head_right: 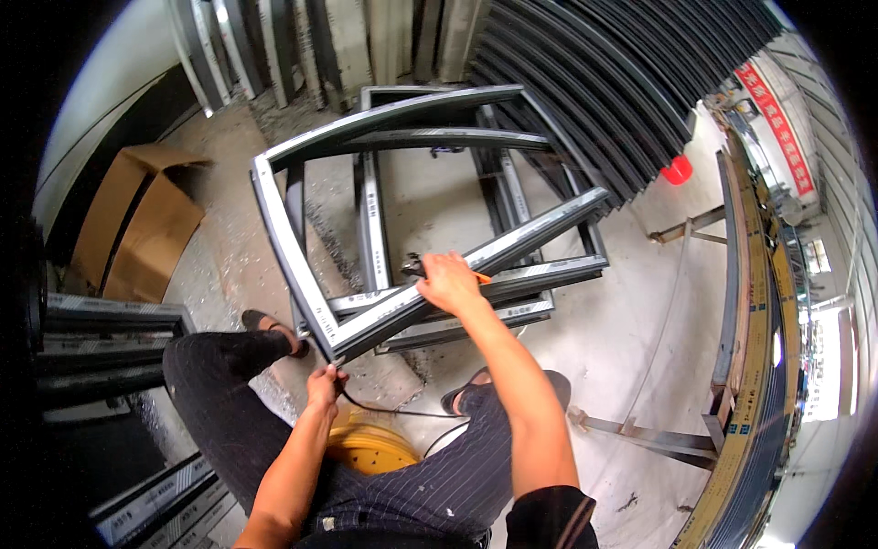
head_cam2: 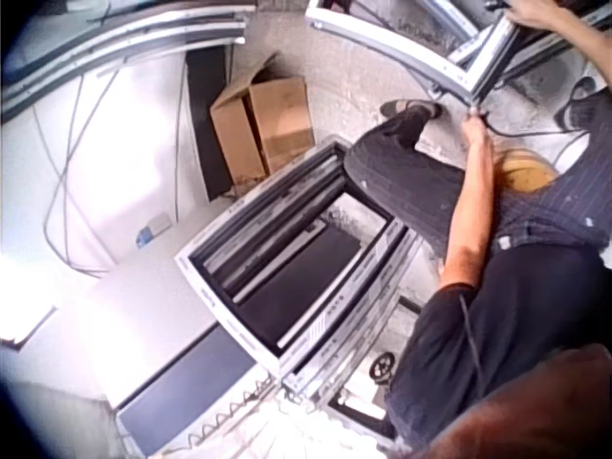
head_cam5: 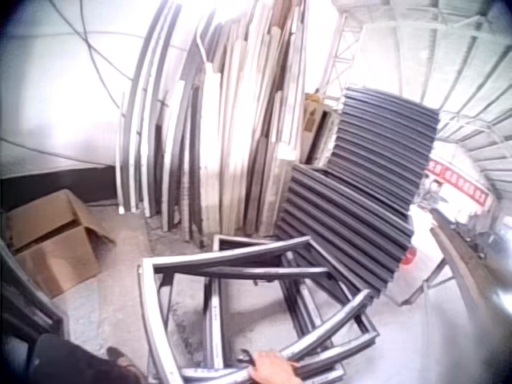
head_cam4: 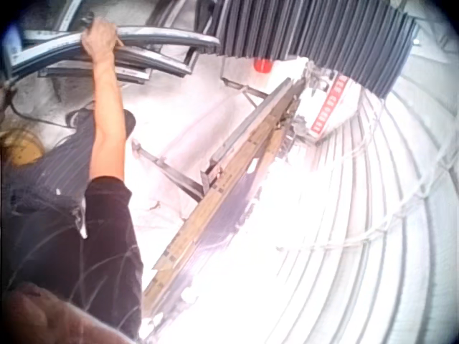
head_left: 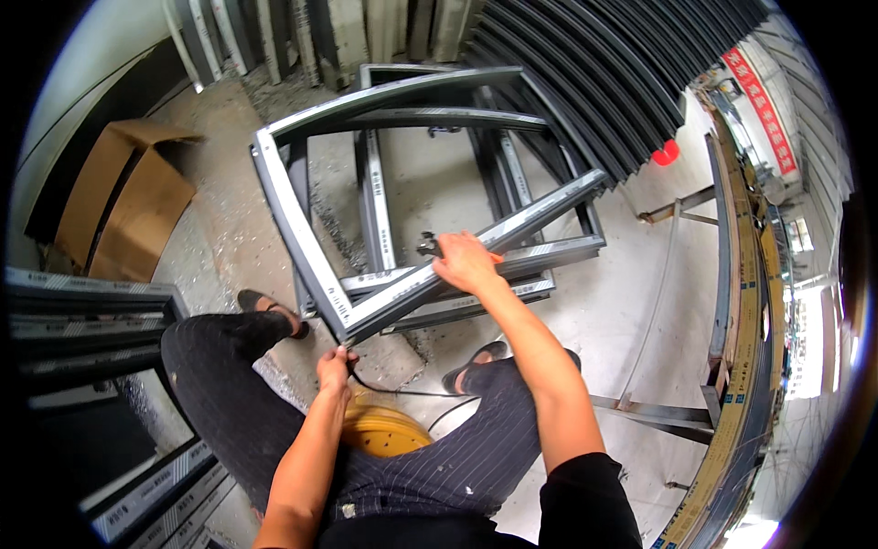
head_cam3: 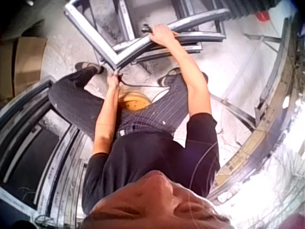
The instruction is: The person sits on a yellow bucket and assembles a metal window frame. They insert a rubber seal into the frame's groove using their hands and a pair of pliers to secure the corners. The person then lifts the completed frame and places it on a stack of other frames.
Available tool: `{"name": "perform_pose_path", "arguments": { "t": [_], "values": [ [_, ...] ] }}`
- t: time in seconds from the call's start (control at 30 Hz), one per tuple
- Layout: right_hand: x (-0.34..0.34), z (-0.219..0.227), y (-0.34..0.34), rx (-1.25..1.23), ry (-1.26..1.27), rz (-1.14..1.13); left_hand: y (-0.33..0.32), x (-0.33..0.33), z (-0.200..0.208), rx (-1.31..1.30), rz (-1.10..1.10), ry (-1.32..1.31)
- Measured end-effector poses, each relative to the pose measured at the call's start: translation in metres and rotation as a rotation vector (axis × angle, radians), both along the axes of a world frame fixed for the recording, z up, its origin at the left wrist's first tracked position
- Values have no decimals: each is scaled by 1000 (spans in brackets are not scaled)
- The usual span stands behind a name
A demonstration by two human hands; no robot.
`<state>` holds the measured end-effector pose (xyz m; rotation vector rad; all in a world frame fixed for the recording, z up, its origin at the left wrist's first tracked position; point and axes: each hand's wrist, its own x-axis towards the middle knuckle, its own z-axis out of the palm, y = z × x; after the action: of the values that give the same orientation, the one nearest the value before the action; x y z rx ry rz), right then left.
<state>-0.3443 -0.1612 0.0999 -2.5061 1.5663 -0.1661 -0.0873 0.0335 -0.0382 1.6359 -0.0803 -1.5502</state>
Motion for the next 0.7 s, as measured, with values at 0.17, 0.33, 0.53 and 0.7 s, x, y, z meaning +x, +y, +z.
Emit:
{"name": "perform_pose_path", "arguments": {
  "t": [0.17, 0.33, 0.53, 0.7],
  "values": [
    [6, -1, -12, 93, -2, -10, -2, 3, 7, -61, -30, -185],
    [18, -1, 7, 100, 3, -55, 0, 28, 11, -78, -88, -257],
    [32, 2, 23, 151, -14, -101, -10, 56, 9, -125, -43, -295],
    [31, 8, 34, 157, -56, -111, -12, 57, 9, -153, 59, -157]
  ]
}}
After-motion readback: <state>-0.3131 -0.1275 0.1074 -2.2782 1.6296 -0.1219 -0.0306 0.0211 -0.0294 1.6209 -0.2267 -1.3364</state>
